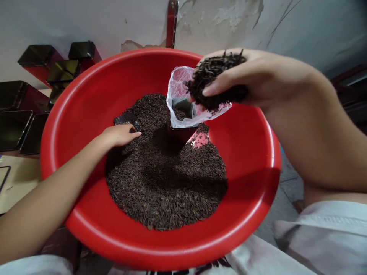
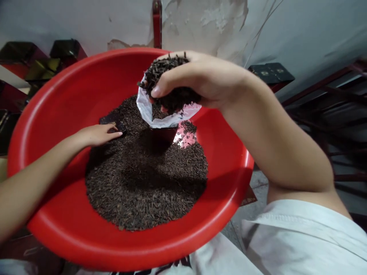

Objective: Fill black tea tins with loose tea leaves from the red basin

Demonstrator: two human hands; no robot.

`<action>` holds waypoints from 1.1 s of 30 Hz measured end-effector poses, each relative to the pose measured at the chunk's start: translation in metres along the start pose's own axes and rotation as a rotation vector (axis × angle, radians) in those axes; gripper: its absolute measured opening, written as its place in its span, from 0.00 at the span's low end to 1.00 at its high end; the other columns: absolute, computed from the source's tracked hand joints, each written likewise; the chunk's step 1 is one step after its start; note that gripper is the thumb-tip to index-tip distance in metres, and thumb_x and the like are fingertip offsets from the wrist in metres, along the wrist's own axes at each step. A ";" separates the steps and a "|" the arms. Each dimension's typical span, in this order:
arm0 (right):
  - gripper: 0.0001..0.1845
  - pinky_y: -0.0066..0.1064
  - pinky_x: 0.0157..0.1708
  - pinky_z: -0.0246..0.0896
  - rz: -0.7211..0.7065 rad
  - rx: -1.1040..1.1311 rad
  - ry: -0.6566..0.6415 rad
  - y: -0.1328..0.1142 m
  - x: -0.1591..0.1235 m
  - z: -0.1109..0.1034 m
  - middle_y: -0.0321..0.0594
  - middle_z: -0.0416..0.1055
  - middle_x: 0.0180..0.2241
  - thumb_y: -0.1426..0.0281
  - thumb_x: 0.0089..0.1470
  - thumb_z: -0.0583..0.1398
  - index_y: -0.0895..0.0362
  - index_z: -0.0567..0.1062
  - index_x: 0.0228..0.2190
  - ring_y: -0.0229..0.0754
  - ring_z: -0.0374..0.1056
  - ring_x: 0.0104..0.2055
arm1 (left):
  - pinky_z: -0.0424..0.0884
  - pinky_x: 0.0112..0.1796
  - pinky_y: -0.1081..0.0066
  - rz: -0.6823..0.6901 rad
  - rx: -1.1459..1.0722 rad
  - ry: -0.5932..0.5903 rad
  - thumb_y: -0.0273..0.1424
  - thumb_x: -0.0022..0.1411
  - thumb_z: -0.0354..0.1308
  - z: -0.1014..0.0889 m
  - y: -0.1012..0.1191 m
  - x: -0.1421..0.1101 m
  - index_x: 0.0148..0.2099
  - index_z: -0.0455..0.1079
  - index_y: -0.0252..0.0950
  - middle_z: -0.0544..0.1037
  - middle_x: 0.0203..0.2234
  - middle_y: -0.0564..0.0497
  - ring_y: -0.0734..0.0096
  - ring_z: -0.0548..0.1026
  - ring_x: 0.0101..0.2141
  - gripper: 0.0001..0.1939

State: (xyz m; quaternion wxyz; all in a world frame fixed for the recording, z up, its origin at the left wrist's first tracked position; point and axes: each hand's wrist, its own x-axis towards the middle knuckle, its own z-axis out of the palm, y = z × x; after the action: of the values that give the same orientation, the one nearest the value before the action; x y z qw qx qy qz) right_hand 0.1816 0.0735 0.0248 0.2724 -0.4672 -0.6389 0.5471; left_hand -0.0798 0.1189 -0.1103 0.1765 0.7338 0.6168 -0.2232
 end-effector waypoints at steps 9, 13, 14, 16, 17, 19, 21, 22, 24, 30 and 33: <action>0.10 0.36 0.39 0.62 -0.027 -1.218 0.132 0.020 0.059 -0.001 0.44 0.75 0.33 0.66 0.47 0.64 0.59 0.76 0.31 0.46 0.70 0.39 | 0.66 0.51 0.63 0.011 -0.011 -0.020 0.46 0.65 0.42 0.004 -0.004 0.007 0.57 0.64 0.33 0.71 0.54 0.40 0.53 0.70 0.52 0.28; 0.12 0.34 0.43 0.62 -0.127 -1.142 0.149 0.025 0.058 0.004 0.39 0.75 0.36 0.65 0.45 0.65 0.55 0.76 0.34 0.43 0.70 0.42 | 0.66 0.51 0.62 0.013 -0.016 -0.003 0.46 0.65 0.42 0.004 -0.003 0.005 0.57 0.64 0.34 0.71 0.53 0.40 0.53 0.71 0.52 0.27; 0.13 0.33 0.44 0.62 -0.173 -1.106 0.187 0.025 0.056 0.003 0.38 0.75 0.38 0.68 0.44 0.65 0.55 0.75 0.36 0.43 0.69 0.43 | 0.66 0.51 0.62 0.014 -0.016 0.001 0.46 0.65 0.42 0.003 -0.002 0.004 0.56 0.65 0.34 0.71 0.53 0.40 0.53 0.71 0.52 0.27; 0.15 0.32 0.43 0.63 -0.253 -1.049 0.254 0.026 0.052 0.002 0.39 0.74 0.39 0.73 0.44 0.64 0.56 0.75 0.38 0.42 0.69 0.42 | 0.66 0.50 0.61 0.023 -0.016 0.001 0.46 0.65 0.42 0.003 -0.001 0.002 0.56 0.65 0.34 0.72 0.53 0.41 0.52 0.71 0.51 0.27; 0.14 0.31 0.42 0.63 -0.252 -1.043 0.273 0.026 0.052 0.002 0.40 0.75 0.37 0.75 0.45 0.62 0.57 0.75 0.38 0.40 0.70 0.40 | 0.66 0.50 0.62 0.027 -0.016 0.002 0.46 0.65 0.42 0.002 0.000 0.002 0.55 0.65 0.34 0.72 0.53 0.41 0.53 0.71 0.51 0.27; 0.10 0.31 0.38 0.62 -0.183 -1.092 0.257 0.026 0.052 0.001 0.41 0.74 0.32 0.75 0.49 0.58 0.58 0.77 0.35 0.39 0.69 0.35 | 0.66 0.50 0.62 0.033 -0.011 -0.003 0.46 0.65 0.42 0.001 0.000 0.001 0.56 0.65 0.34 0.71 0.54 0.42 0.54 0.71 0.52 0.26; 0.09 0.31 0.35 0.59 -0.106 -1.171 0.199 0.025 0.055 0.000 0.42 0.73 0.28 0.72 0.53 0.57 0.59 0.78 0.32 0.39 0.68 0.32 | 0.66 0.50 0.63 0.031 -0.008 -0.006 0.45 0.65 0.42 0.001 0.001 0.001 0.56 0.65 0.35 0.71 0.54 0.43 0.54 0.70 0.52 0.26; 0.10 0.32 0.33 0.58 -0.091 -1.204 0.178 0.025 0.056 0.000 0.42 0.73 0.27 0.70 0.54 0.57 0.59 0.79 0.32 0.40 0.67 0.30 | 0.66 0.51 0.63 0.030 -0.007 -0.008 0.45 0.65 0.42 0.001 0.000 0.001 0.56 0.65 0.35 0.71 0.54 0.43 0.55 0.70 0.52 0.26; 0.13 0.32 0.32 0.56 -0.104 -1.236 0.171 0.026 0.061 0.001 0.44 0.74 0.27 0.65 0.55 0.57 0.60 0.79 0.33 0.41 0.66 0.30 | 0.66 0.51 0.64 0.028 -0.009 -0.009 0.45 0.65 0.42 0.001 0.000 0.001 0.56 0.65 0.35 0.71 0.54 0.43 0.55 0.70 0.52 0.26; 0.23 0.34 0.34 0.61 0.066 -1.239 0.087 0.038 0.075 0.001 0.45 0.73 0.28 0.56 0.58 0.52 0.61 0.78 0.30 0.45 0.70 0.34 | 0.66 0.51 0.62 0.020 -0.017 -0.003 0.46 0.65 0.42 0.001 0.000 0.001 0.56 0.65 0.35 0.71 0.54 0.43 0.54 0.70 0.52 0.26; 0.16 0.34 0.38 0.62 0.123 -1.155 0.000 0.043 0.076 -0.002 0.44 0.74 0.32 0.69 0.58 0.51 0.61 0.77 0.34 0.44 0.71 0.37 | 0.66 0.50 0.61 0.022 -0.014 -0.005 0.46 0.66 0.43 0.000 0.001 0.000 0.56 0.65 0.34 0.71 0.54 0.42 0.53 0.70 0.52 0.26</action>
State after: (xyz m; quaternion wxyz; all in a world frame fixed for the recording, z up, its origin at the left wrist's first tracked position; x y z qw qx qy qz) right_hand 0.1642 0.1407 -0.0279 -0.0587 -0.5763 -0.8055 0.1248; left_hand -0.0789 0.1189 -0.1100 0.1858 0.7386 0.6100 -0.2189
